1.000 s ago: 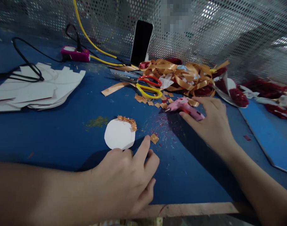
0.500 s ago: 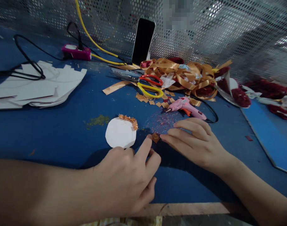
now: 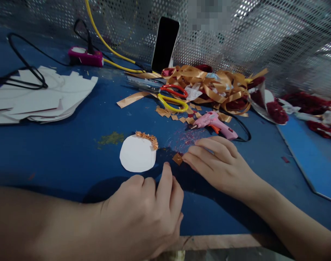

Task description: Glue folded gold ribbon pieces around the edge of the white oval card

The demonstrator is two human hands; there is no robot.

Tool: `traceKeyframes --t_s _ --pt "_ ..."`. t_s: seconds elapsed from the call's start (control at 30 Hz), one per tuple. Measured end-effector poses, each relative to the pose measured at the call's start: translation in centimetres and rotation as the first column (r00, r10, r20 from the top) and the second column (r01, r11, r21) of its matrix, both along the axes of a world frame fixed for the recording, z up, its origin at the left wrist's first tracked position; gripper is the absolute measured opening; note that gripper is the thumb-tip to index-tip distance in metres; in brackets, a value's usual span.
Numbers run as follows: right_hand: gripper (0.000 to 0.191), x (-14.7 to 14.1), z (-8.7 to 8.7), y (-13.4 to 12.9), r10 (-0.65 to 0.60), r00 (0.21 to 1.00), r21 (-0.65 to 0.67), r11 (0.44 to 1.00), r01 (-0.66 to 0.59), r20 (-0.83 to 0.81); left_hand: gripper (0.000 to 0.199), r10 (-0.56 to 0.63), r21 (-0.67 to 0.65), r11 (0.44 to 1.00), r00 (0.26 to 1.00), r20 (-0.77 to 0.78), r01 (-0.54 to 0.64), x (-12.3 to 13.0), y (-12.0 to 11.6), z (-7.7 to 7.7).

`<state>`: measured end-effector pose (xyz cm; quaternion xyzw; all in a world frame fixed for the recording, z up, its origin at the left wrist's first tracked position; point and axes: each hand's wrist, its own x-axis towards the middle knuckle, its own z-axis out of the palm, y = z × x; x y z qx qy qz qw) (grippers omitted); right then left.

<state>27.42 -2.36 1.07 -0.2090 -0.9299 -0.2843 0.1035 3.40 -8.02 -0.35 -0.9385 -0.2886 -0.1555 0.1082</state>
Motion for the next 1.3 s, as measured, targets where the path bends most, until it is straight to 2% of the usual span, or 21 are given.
traceKeyframes --t_s 0.13,0.27,0.43,0.6,0.77,0.93,1.0,1.13,1.2,1.3 --pt "0.009 0.0 -0.3 0.1 -0.075 0.997 -0.026 0.997 0.076 0.002 0.046 0.011 0.104 0.995 0.999 -0.035 -0.007 -0.2 -0.1 0.3" --pt "0.009 0.2 -0.5 0.1 -0.098 0.995 -0.084 0.992 0.096 -0.018 0.049 0.086 0.217 0.974 0.990 -0.108 -0.061 -0.7 -0.7 0.8" --pt "0.010 0.4 -0.6 0.2 -0.126 0.992 -0.121 0.985 0.123 -0.019 0.048 0.153 0.150 0.980 0.979 -0.135 -0.133 -1.0 -0.9 0.7" --pt "0.011 0.3 -0.7 0.3 -0.122 0.991 -0.168 0.980 0.111 -0.056 0.049 0.160 0.036 0.987 0.984 -0.075 -0.157 -0.8 0.7 -0.3" --pt "0.009 0.2 -0.6 0.4 -0.145 0.986 -0.177 0.976 0.129 -0.081 0.035 0.057 -0.078 0.995 0.998 0.019 -0.055 -0.9 2.9 0.1" --pt "0.009 0.0 -0.6 0.3 -0.168 0.978 -0.241 0.961 0.136 -0.122 0.020 -0.055 -0.172 0.982 0.987 0.148 0.081 -1.1 4.0 0.4" --pt "0.010 0.0 -0.5 0.2 -0.172 0.973 -0.247 0.960 0.132 -0.151 0.019 -0.036 -0.292 0.950 0.965 0.259 0.113 -1.0 4.2 0.4" --pt "0.011 -0.1 -0.2 0.2 -0.171 0.952 -0.189 0.974 0.125 -0.252 0.021 0.175 -0.558 0.821 0.876 0.449 0.122 -0.4 4.4 0.3" --pt "0.014 -0.3 0.3 0.5 -0.160 0.927 -0.185 0.978 0.101 -0.340 0.028 0.232 -0.608 0.782 0.843 0.486 0.135 -0.3 4.3 0.3" --pt "0.017 -1.3 1.0 0.9 -0.136 0.887 -0.256 0.966 0.021 -0.441 0.043 0.299 -0.686 0.706 0.805 0.512 0.175 -0.3 4.2 0.5"
